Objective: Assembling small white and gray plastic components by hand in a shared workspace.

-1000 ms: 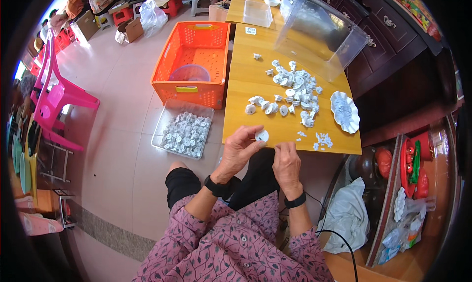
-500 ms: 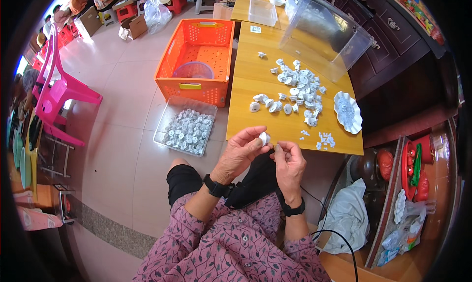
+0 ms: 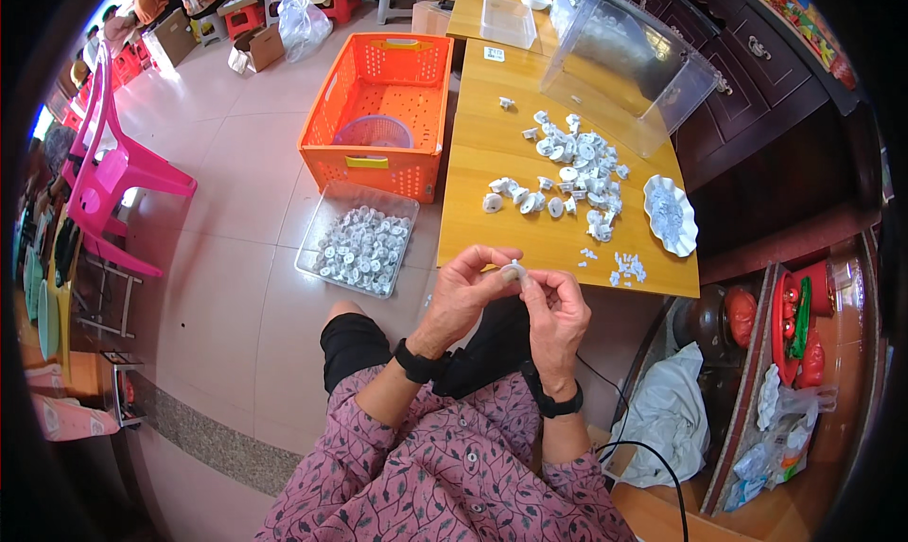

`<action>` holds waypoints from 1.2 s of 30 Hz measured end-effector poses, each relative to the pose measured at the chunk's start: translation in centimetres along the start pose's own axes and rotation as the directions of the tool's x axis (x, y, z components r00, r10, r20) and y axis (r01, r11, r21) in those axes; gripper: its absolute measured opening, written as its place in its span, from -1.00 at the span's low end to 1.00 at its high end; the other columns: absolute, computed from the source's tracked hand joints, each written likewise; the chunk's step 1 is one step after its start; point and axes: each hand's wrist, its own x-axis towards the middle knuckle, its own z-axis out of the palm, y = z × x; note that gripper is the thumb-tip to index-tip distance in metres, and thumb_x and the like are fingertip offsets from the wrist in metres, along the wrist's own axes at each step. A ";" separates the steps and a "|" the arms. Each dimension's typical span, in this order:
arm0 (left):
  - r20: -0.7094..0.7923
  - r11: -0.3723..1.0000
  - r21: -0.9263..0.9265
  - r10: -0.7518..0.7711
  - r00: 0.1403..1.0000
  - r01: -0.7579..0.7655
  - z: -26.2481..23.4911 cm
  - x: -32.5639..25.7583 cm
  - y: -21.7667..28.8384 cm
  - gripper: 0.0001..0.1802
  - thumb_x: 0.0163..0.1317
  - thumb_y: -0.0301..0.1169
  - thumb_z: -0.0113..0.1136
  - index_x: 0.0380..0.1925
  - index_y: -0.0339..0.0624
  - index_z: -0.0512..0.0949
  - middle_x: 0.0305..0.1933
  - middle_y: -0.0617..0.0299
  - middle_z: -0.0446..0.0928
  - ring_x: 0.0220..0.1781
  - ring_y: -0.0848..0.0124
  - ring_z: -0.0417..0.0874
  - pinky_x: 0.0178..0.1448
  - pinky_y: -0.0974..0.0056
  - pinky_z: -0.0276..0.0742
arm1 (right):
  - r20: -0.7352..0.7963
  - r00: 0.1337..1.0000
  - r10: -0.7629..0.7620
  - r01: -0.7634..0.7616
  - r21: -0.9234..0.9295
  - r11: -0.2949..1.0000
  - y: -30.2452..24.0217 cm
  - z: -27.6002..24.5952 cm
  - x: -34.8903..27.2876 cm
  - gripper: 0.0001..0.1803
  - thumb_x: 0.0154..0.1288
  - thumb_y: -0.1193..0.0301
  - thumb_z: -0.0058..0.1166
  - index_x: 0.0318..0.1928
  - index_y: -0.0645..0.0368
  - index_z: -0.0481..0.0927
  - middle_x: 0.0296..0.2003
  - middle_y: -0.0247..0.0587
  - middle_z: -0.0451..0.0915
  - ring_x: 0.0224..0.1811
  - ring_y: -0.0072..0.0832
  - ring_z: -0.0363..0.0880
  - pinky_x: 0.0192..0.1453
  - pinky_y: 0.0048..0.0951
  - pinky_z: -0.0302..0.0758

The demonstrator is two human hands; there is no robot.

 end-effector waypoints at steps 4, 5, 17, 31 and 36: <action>0.121 0.999 0.002 -0.038 0.992 0.038 0.2 -0.1 0.8 -0.84 0.37 -0.54 0.23 -0.08 -0.27 0.57 0.21 -0.03 0.54 0.14 0.27 0.66 0.22 0.12 0.68 | -0.026 0.988 0.150 -0.144 0.163 0.976 -0.3 -0.2 0.3 -0.88 0.39 0.53 0.21 -0.14 0.35 0.62 -0.28 -0.28 0.69 -0.32 -0.68 0.64 -0.20 -0.64 0.59; 0.121 0.999 0.001 -0.039 0.992 0.039 0.1 -0.1 0.8 -0.84 0.37 -0.54 0.23 -0.08 -0.27 0.57 0.21 -0.03 0.54 0.14 0.27 0.66 0.22 0.12 0.68 | -0.018 0.981 0.192 -0.184 0.204 0.962 -0.5 -0.3 0.3 -0.87 0.39 0.53 0.21 -0.13 0.35 0.63 -0.29 -0.28 0.69 -0.33 -0.68 0.63 -0.21 -0.64 0.60; 0.112 0.997 0.062 -0.048 0.993 0.042 -1.2 0.0 0.0 -0.73 0.32 -0.54 0.30 0.00 -0.30 0.57 0.03 0.09 0.64 0.07 0.33 0.68 0.19 0.16 0.67 | -0.004 0.999 0.052 -0.053 -0.065 0.996 -0.1 -1.2 -0.1 -0.90 0.37 0.57 0.20 -0.16 0.35 0.63 -0.29 -0.34 0.66 -0.35 -0.70 0.57 -0.24 -0.63 0.54; 0.130 0.997 -0.069 -0.036 0.991 0.045 -1.0 -0.2 -0.4 -0.66 0.29 -0.57 0.31 0.07 -0.27 0.54 0.05 0.12 0.62 0.10 0.35 0.65 0.23 0.14 0.63 | -0.046 0.997 0.062 -0.058 0.087 0.995 -0.7 -0.1 -0.5 -0.93 0.33 0.57 0.24 -0.22 0.33 0.65 -0.27 -0.33 0.57 -0.34 -0.68 0.57 -0.25 -0.63 0.52; 0.114 0.996 -0.073 -0.044 0.993 0.053 -0.7 -0.2 -0.3 -0.65 0.28 -0.60 0.32 0.05 -0.30 0.54 0.02 0.13 0.62 0.06 0.37 0.66 0.21 0.19 0.64 | -0.049 0.998 -0.036 0.033 -0.059 0.998 -1.4 -0.2 -0.4 -0.92 0.30 0.58 0.26 -0.22 0.32 0.65 -0.30 -0.31 0.56 -0.40 -0.67 0.54 -0.31 -0.60 0.50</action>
